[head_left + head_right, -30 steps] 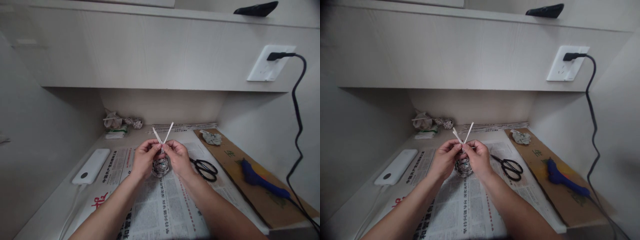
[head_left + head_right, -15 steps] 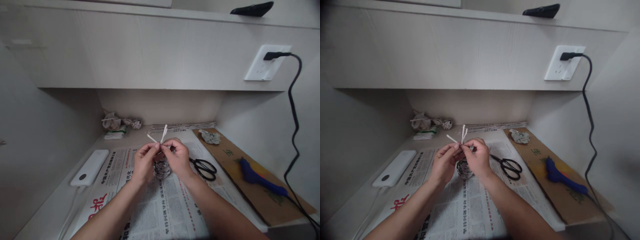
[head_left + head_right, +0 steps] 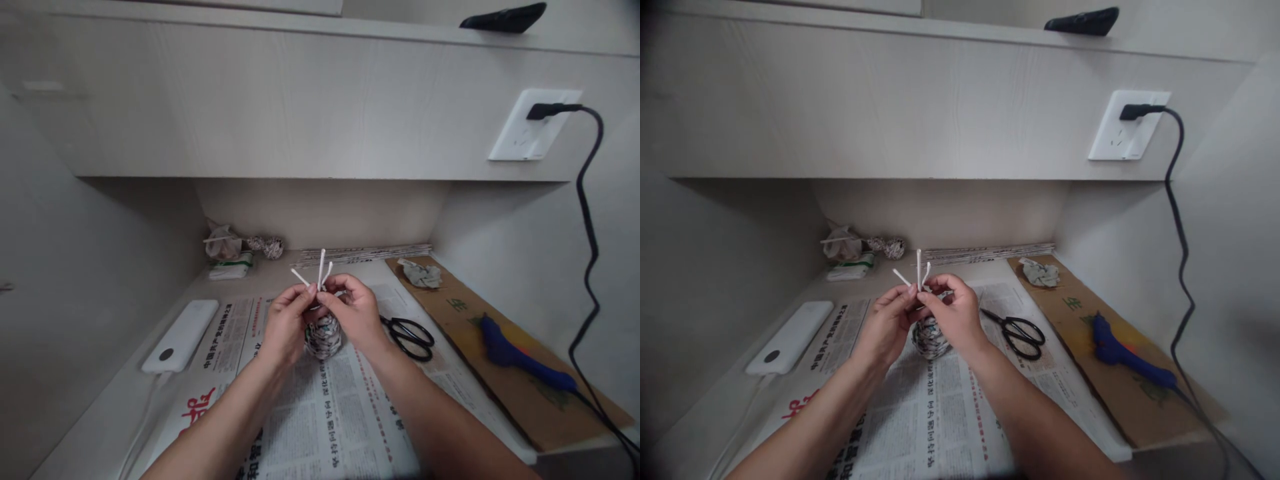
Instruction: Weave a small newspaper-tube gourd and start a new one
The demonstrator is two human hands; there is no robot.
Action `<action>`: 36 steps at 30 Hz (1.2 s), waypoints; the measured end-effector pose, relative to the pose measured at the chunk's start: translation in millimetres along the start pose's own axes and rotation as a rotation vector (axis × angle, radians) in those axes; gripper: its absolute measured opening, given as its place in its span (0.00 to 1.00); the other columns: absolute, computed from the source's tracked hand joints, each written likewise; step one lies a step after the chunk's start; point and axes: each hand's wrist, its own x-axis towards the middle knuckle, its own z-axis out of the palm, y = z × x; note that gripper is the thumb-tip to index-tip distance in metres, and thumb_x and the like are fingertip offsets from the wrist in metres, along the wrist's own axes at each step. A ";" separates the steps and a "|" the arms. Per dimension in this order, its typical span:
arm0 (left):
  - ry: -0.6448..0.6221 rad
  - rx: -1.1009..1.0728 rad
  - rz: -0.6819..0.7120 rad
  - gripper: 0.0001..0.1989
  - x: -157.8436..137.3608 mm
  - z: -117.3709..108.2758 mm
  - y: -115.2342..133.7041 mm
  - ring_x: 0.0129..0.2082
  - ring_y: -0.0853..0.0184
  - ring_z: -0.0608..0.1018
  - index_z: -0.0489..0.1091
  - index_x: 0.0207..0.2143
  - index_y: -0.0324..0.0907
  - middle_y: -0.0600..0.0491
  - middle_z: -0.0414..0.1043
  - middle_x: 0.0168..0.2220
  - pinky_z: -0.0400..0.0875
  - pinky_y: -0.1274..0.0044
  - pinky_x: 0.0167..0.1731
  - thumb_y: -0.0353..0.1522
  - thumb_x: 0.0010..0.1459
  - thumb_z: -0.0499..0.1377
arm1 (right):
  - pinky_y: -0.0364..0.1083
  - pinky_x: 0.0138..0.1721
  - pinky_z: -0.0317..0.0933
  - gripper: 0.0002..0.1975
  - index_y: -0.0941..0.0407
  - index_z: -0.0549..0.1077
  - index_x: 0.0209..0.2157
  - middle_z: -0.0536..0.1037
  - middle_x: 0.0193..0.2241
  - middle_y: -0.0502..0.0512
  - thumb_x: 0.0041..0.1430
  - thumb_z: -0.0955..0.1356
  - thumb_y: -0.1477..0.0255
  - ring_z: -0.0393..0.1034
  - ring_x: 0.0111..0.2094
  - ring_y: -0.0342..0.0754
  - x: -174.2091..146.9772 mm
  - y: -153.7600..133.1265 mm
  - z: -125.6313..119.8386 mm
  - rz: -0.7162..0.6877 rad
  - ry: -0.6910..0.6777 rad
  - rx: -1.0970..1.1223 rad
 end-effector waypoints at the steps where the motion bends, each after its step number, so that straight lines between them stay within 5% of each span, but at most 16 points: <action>1: -0.006 0.024 0.014 0.10 0.0 -0.3 -0.6 0.27 0.73 0.74 0.74 0.27 0.37 0.55 0.73 0.28 0.74 0.80 0.29 0.35 0.46 0.69 | 0.43 0.31 0.64 0.08 0.54 0.75 0.34 0.77 0.31 0.51 0.51 0.72 0.68 0.71 0.30 0.44 0.5 -0.2 -0.5 -0.015 -0.013 0.020; 6: -0.007 0.162 0.116 0.12 -1.2 0.7 -3.1 0.28 0.72 0.75 0.74 0.29 0.37 0.54 0.73 0.29 0.75 0.79 0.30 0.37 0.47 0.68 | 0.45 0.36 0.65 0.05 0.55 0.77 0.31 0.79 0.31 0.53 0.54 0.71 0.68 0.72 0.33 0.47 1.1 -5.0 -3.1 -0.059 0.001 0.016; 15: -0.049 0.293 0.133 0.12 -2.7 0.7 -0.9 0.27 0.69 0.76 0.75 0.31 0.37 0.51 0.76 0.29 0.74 0.78 0.28 0.36 0.46 0.68 | 0.43 0.29 0.64 0.08 0.55 0.78 0.31 0.78 0.27 0.51 0.54 0.71 0.66 0.67 0.24 0.42 2.9 -14.7 -5.8 0.013 -0.052 0.125; 26: -0.006 0.370 0.278 0.08 -3.0 -0.3 -3.6 0.28 0.71 0.74 0.74 0.28 0.38 0.54 0.74 0.28 0.72 0.80 0.33 0.34 0.49 0.66 | 0.45 0.33 0.65 0.07 0.55 0.73 0.29 0.76 0.27 0.52 0.55 0.70 0.66 0.70 0.30 0.46 -8.7 -15.0 0.4 -0.071 0.073 -0.116; 36: -0.169 0.057 0.055 0.09 1.5 0.1 -2.8 0.26 0.73 0.77 0.71 0.31 0.39 0.57 0.72 0.28 0.75 0.83 0.26 0.32 0.49 0.67 | 0.38 0.22 0.62 0.09 0.55 0.75 0.28 0.72 0.23 0.47 0.48 0.75 0.65 0.62 0.23 0.39 1.8 -9.6 -1.8 0.230 -0.100 0.465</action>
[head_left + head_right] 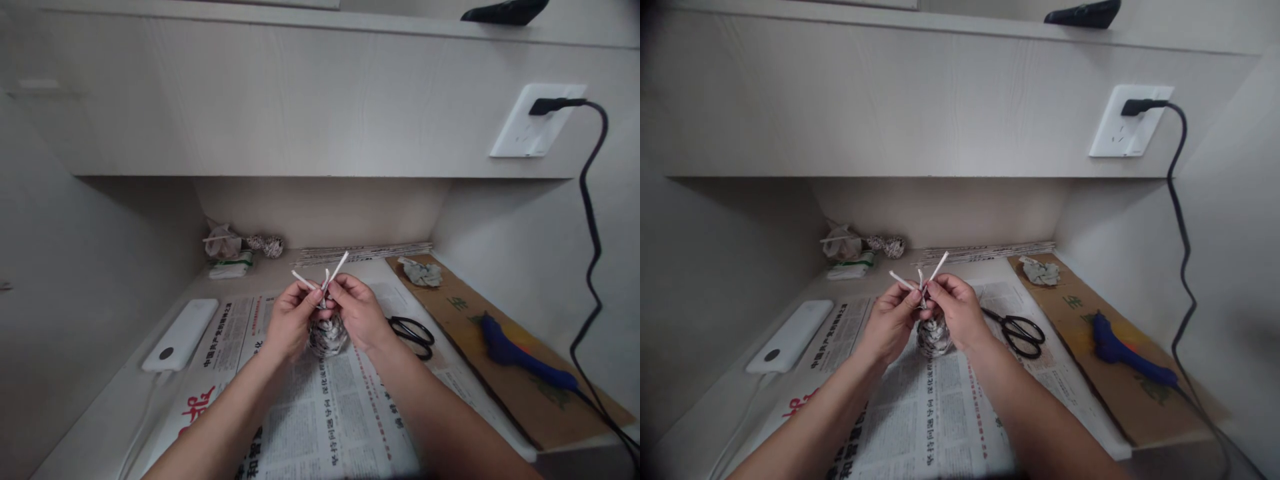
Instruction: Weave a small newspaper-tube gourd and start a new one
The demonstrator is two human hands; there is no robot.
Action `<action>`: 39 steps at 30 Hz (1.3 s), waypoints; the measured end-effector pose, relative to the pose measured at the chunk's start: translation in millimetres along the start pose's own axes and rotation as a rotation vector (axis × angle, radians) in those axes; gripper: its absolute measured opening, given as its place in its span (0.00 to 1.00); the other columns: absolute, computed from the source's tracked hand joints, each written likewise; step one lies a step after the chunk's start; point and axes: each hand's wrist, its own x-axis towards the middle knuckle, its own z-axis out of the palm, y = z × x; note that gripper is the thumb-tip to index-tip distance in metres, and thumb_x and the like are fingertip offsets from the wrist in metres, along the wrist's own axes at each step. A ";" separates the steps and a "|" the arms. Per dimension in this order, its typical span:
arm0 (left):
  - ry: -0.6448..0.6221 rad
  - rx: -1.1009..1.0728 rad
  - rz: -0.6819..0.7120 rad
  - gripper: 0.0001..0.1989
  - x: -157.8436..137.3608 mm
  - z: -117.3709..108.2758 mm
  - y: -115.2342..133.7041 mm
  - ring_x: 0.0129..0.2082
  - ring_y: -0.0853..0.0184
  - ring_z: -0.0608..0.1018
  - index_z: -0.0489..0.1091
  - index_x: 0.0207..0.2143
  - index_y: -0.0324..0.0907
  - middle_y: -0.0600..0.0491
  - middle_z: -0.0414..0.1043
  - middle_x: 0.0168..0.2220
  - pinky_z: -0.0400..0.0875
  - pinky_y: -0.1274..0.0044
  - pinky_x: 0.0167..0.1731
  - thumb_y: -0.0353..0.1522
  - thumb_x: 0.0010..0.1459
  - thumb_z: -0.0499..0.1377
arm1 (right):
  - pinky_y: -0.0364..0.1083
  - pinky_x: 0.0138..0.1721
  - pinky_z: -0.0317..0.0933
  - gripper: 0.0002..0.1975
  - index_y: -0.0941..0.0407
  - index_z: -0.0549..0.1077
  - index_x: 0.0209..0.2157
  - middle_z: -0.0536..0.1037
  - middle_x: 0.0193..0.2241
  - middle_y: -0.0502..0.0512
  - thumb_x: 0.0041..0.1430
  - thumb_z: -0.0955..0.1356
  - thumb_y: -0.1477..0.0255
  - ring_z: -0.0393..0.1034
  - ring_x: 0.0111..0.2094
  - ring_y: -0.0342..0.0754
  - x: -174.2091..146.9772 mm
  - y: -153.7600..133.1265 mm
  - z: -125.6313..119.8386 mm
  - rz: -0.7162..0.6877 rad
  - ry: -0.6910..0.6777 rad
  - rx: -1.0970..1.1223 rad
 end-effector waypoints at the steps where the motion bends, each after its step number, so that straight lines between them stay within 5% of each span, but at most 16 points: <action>1: -0.024 -0.015 -0.026 0.09 0.5 -0.9 1.3 0.25 0.73 0.77 0.72 0.31 0.39 0.56 0.72 0.28 0.75 0.83 0.25 0.32 0.48 0.68 | 0.38 0.22 0.61 0.09 0.55 0.75 0.28 0.71 0.23 0.46 0.47 0.75 0.66 0.61 0.22 0.38 0.1 -0.2 -0.2 0.035 -0.034 0.052; 7: -0.169 0.021 -0.137 0.11 1.3 -7.2 12.3 0.23 0.72 0.78 0.73 0.31 0.37 0.53 0.74 0.24 0.74 0.84 0.22 0.32 0.46 0.69 | 0.40 0.20 0.60 0.11 0.55 0.75 0.28 0.72 0.21 0.46 0.44 0.77 0.66 0.58 0.18 0.37 -0.5 -0.3 -1.3 0.126 -0.165 0.127; 14: -0.132 0.065 -0.121 0.13 -1.6 -4.5 7.2 0.24 0.70 0.78 0.72 0.32 0.37 0.54 0.75 0.25 0.75 0.82 0.24 0.30 0.44 0.70 | 0.37 0.18 0.55 0.12 0.54 0.74 0.32 0.70 0.22 0.45 0.45 0.76 0.68 0.54 0.18 0.35 0.9 4.9 -4.7 0.156 -0.160 0.148; 19: 0.033 0.090 -0.003 0.11 -2.0 -0.6 0.9 0.24 0.72 0.77 0.73 0.30 0.37 0.53 0.75 0.27 0.74 0.82 0.25 0.32 0.45 0.70 | 0.36 0.21 0.56 0.11 0.56 0.72 0.26 0.71 0.22 0.45 0.44 0.76 0.68 0.60 0.21 0.37 3.9 11.3 -2.8 -0.023 0.055 -0.016; 24: 0.128 0.119 0.077 0.10 0.5 -0.5 0.7 0.25 0.73 0.75 0.73 0.28 0.37 0.54 0.74 0.27 0.72 0.83 0.24 0.32 0.44 0.69 | 0.40 0.28 0.61 0.08 0.55 0.74 0.29 0.75 0.26 0.48 0.54 0.71 0.65 0.68 0.28 0.41 4.7 15.3 -5.1 -0.210 0.080 -0.249; 39: 0.064 0.098 -0.002 0.11 20.3 12.5 19.3 0.25 0.74 0.76 0.73 0.27 0.37 0.55 0.74 0.25 0.75 0.82 0.28 0.30 0.41 0.71 | 0.44 0.36 0.65 0.06 0.55 0.78 0.29 0.79 0.27 0.51 0.49 0.73 0.68 0.71 0.30 0.44 6.8 -7.6 -8.7 -0.211 0.013 -0.158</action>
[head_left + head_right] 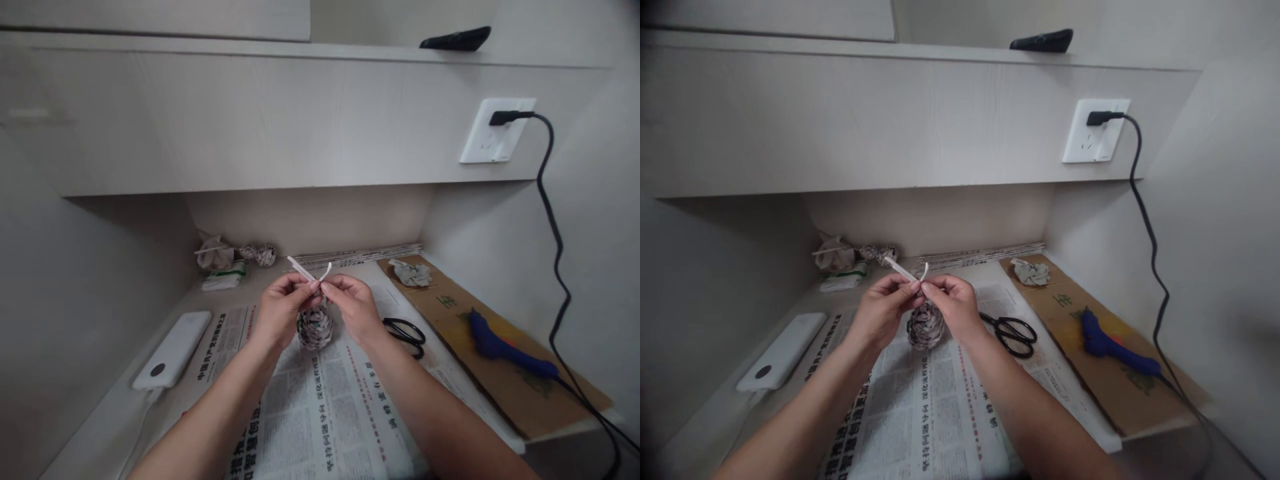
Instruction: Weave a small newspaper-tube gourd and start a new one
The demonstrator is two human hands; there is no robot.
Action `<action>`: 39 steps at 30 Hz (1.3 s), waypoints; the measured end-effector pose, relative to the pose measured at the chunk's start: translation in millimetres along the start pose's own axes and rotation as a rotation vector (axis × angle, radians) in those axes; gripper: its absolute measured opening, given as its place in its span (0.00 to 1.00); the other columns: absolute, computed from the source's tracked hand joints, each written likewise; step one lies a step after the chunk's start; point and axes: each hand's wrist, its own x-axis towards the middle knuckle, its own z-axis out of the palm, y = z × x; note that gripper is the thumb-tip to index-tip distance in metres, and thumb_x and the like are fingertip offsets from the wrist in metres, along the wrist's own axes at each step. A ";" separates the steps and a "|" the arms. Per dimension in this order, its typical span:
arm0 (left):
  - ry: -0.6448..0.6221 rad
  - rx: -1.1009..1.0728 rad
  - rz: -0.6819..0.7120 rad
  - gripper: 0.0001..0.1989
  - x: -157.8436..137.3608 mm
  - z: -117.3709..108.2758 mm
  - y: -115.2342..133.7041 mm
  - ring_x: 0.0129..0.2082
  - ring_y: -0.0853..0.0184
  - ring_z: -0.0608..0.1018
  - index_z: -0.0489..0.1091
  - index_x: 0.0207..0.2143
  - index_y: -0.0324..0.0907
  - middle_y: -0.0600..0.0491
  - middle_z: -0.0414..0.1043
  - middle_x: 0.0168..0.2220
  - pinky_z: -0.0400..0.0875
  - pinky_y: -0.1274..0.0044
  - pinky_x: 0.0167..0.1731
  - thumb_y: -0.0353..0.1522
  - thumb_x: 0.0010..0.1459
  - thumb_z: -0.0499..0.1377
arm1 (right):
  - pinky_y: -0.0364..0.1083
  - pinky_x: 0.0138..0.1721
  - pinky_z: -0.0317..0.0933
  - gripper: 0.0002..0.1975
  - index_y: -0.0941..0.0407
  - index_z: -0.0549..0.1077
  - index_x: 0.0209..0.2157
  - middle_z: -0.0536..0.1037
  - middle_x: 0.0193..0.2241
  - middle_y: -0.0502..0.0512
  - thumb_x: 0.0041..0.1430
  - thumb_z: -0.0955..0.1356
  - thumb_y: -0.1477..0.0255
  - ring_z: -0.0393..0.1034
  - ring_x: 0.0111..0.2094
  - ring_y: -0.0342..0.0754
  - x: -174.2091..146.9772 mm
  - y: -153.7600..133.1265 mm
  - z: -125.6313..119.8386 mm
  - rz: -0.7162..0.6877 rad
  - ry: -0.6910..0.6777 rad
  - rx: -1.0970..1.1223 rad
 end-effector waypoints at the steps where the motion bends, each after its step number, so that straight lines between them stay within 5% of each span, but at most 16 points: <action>1: -0.009 0.003 -0.009 0.11 1.8 0.4 0.0 0.24 0.74 0.76 0.73 0.27 0.37 0.55 0.74 0.25 0.75 0.82 0.27 0.30 0.41 0.71 | 0.45 0.37 0.65 0.06 0.56 0.78 0.29 0.79 0.28 0.51 0.49 0.74 0.68 0.72 0.31 0.44 0.5 -0.3 -0.6 -0.002 0.004 0.000; 7: -0.009 0.033 -0.016 0.12 2.2 -0.3 -9.7 0.27 0.73 0.77 0.76 0.30 0.36 0.53 0.76 0.29 0.76 0.81 0.31 0.32 0.42 0.71 | 0.42 0.33 0.63 0.06 0.56 0.77 0.27 0.78 0.26 0.49 0.49 0.74 0.69 0.70 0.29 0.42 1.7 7.6 -2.1 -0.027 0.144 -0.066; 13: -0.006 -0.006 0.008 0.11 -3.8 -1.8 -18.0 0.30 0.73 0.77 0.75 0.32 0.36 0.53 0.75 0.30 0.76 0.79 0.35 0.33 0.45 0.69 | 0.40 0.30 0.62 0.07 0.56 0.75 0.26 0.76 0.24 0.47 0.49 0.74 0.68 0.67 0.25 0.39 -0.7 17.2 1.7 0.072 0.103 0.121; 19: 0.062 -0.036 0.101 0.10 -6.2 1.6 -27.8 0.29 0.73 0.76 0.74 0.31 0.37 0.54 0.74 0.31 0.74 0.80 0.33 0.34 0.47 0.68 | 0.43 0.31 0.64 0.08 0.56 0.74 0.28 0.77 0.26 0.49 0.49 0.74 0.67 0.69 0.26 0.42 -2.9 21.8 2.8 0.047 0.100 0.017; 26: 0.061 -0.019 0.152 0.09 -15.0 4.1 -34.7 0.34 0.69 0.77 0.76 0.35 0.38 0.51 0.78 0.34 0.72 0.75 0.42 0.32 0.50 0.66 | 0.45 0.37 0.64 0.06 0.55 0.74 0.28 0.76 0.31 0.52 0.54 0.71 0.67 0.71 0.36 0.47 -5.5 14.7 2.5 -0.219 0.246 -0.402; 39: 0.154 0.112 0.197 0.09 -9.3 1.2 -27.1 0.30 0.71 0.76 0.75 0.31 0.38 0.54 0.76 0.29 0.72 0.78 0.36 0.33 0.48 0.67 | 0.48 0.41 0.64 0.07 0.52 0.76 0.36 0.74 0.39 0.56 0.59 0.66 0.75 0.68 0.45 0.50 -15.3 0.1 5.5 -0.455 0.112 -0.696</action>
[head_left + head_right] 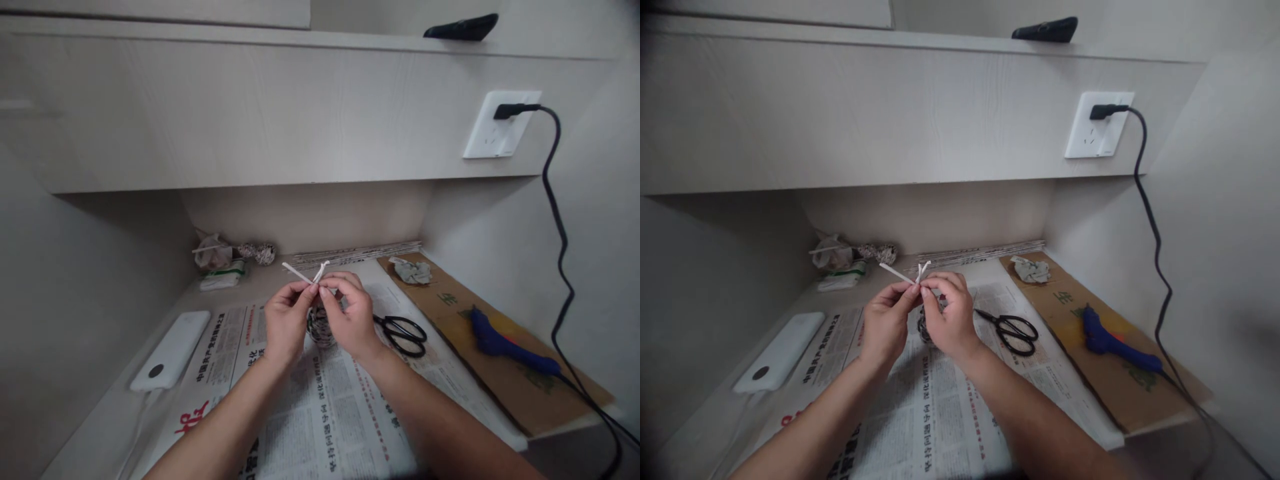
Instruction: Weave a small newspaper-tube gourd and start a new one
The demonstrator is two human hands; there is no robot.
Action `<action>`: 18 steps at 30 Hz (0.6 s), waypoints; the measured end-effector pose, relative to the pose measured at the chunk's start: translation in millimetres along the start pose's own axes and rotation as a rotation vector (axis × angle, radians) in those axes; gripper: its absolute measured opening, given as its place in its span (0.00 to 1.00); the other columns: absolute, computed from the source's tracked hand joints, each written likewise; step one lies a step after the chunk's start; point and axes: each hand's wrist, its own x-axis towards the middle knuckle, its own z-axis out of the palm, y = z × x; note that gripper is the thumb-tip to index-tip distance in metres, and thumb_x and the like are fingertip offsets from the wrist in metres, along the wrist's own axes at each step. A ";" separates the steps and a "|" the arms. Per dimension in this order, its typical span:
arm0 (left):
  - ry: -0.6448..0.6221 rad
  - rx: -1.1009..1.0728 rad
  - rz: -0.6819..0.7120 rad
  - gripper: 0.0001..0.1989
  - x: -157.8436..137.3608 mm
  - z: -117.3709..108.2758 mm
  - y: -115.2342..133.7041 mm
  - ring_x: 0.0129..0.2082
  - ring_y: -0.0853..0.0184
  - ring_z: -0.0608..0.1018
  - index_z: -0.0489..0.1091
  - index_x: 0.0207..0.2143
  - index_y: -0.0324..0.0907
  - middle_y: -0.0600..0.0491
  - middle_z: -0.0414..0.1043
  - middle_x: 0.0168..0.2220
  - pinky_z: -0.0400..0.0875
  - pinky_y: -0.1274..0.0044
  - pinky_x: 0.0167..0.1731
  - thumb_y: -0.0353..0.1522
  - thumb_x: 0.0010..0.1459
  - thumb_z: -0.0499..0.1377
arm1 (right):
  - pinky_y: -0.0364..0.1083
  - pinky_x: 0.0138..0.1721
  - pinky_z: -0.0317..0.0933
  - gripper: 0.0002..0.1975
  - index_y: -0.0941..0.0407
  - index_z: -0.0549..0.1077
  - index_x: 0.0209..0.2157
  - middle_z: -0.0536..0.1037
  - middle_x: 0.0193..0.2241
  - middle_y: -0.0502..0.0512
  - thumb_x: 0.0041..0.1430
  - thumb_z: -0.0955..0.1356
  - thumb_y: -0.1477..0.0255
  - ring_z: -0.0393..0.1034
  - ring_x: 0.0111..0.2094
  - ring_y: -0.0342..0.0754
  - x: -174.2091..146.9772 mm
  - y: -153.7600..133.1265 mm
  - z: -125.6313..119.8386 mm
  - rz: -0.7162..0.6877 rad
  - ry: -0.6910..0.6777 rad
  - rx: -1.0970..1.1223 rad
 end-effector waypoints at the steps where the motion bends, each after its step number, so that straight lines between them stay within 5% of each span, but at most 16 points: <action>1: -0.003 0.009 0.007 0.09 0.0 -0.1 0.6 0.29 0.71 0.76 0.75 0.31 0.38 0.54 0.76 0.29 0.72 0.79 0.36 0.33 0.48 0.67 | 0.49 0.43 0.64 0.07 0.52 0.76 0.37 0.74 0.40 0.56 0.59 0.66 0.75 0.67 0.45 0.50 0.3 -1.7 -1.3 -0.031 -0.001 -0.023; 8: -0.119 -0.021 -0.008 0.08 -0.3 -1.7 -0.1 0.29 0.72 0.75 0.72 0.30 0.37 0.54 0.74 0.29 0.70 0.80 0.35 0.34 0.52 0.65 | 0.52 0.47 0.63 0.12 0.49 0.77 0.41 0.75 0.41 0.55 0.58 0.66 0.76 0.67 0.46 0.51 7.4 -7.9 -10.9 -0.112 0.034 -0.050; 14: -0.149 -0.022 -0.023 0.09 -3.2 -1.2 1.9 0.30 0.70 0.75 0.72 0.31 0.38 0.54 0.73 0.29 0.71 0.78 0.35 0.35 0.52 0.65 | 0.46 0.34 0.64 0.20 0.50 0.72 0.51 0.75 0.45 0.56 0.55 0.70 0.70 0.69 0.43 0.50 13.9 -2.9 -12.9 0.182 0.041 0.159; 18: -0.170 0.005 -0.023 0.10 -5.5 0.8 5.1 0.29 0.71 0.75 0.72 0.29 0.38 0.53 0.74 0.29 0.72 0.78 0.34 0.36 0.51 0.65 | 0.43 0.27 0.62 0.09 0.54 0.77 0.36 0.77 0.32 0.53 0.52 0.72 0.66 0.68 0.29 0.45 10.4 -1.3 -8.2 0.324 -0.094 0.277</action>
